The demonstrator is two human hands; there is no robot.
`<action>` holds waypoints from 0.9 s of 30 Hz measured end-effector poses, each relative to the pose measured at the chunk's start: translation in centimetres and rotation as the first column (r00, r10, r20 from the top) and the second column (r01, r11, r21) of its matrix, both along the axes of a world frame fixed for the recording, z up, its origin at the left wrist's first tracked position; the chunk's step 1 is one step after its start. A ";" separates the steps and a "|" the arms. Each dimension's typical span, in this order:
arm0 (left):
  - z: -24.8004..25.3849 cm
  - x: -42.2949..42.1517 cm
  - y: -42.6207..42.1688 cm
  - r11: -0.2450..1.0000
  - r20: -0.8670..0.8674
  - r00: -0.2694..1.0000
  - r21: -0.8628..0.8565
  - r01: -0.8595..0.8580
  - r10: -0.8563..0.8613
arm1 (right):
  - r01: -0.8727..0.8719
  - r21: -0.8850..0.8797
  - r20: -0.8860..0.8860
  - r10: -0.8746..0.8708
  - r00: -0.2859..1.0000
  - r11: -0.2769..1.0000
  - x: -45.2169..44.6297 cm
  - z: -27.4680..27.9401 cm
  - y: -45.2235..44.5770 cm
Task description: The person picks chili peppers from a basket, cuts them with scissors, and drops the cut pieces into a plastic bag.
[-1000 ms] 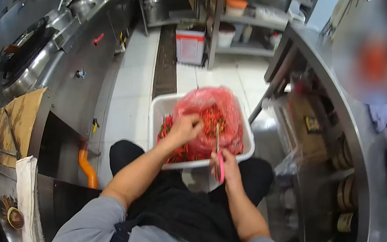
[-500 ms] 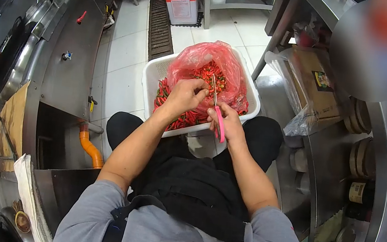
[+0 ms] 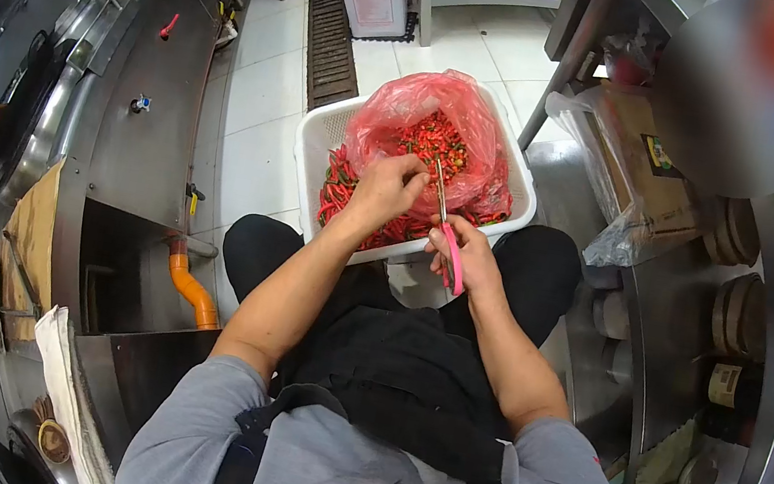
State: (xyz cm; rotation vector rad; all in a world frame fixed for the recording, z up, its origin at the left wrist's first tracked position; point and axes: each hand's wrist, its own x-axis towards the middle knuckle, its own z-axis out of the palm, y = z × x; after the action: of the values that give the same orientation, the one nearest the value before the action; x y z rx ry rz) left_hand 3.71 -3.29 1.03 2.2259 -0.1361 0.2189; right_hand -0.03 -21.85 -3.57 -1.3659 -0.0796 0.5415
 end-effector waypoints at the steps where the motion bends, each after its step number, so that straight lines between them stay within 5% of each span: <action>1: -0.3 0.0 0.0 1.000 -0.003 1.000 0.002 0.004 -0.004 | 0.004 0.002 -0.003 -0.004 1.000 1.000 0.4 0.0 0.1; 9: -1.0 1.4 0.2 0.995 0.115 0.990 0.069 0.073 -0.080 | -0.005 -0.121 -0.065 -0.003 0.998 0.993 2.1 1.5 0.0; 16: -2.4 4.6 2.2 0.910 0.167 0.985 0.402 -0.097 0.031 | 0.043 -0.013 -0.083 -0.044 0.996 0.999 2.0 -1.0 -2.0; 18: -3.1 4.6 3.5 0.935 0.255 0.963 0.313 -0.168 0.088 | 0.052 -0.023 -0.073 -0.054 0.996 0.998 1.9 -1.4 -2.5; 20: -1.0 2.4 4.1 0.967 0.171 0.968 0.145 -0.211 0.185 | 0.057 -0.006 -0.088 -0.057 0.994 0.998 1.7 -2.0 -2.6; 22: -0.7 -0.1 5.0 0.965 -0.037 0.979 0.179 -0.190 0.200 | 0.060 -0.001 -0.088 -0.060 0.994 0.998 1.5 -1.7 -2.7; 24: -3.6 -2.0 6.4 0.932 -0.300 0.950 0.361 0.029 0.087 | 0.048 -0.021 -0.094 -0.050 0.994 0.999 1.4 -1.2 -2.6; 25: -4.6 -3.2 6.5 0.930 -0.305 0.948 0.367 0.033 0.087 | 0.050 -0.015 -0.099 -0.051 0.994 0.999 1.4 -1.2 -2.4; 27: -6.0 -4.9 6.3 0.885 0.001 0.993 0.453 0.103 -0.116 | 0.042 -0.026 -0.023 -0.043 0.999 0.999 1.7 -1.1 -2.1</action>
State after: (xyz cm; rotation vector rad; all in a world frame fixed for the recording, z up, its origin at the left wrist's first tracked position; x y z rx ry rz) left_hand -1.17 2.99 -4.95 2.6709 -0.3602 0.1678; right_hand 1.67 -23.98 -4.65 -1.3824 -0.0247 0.5244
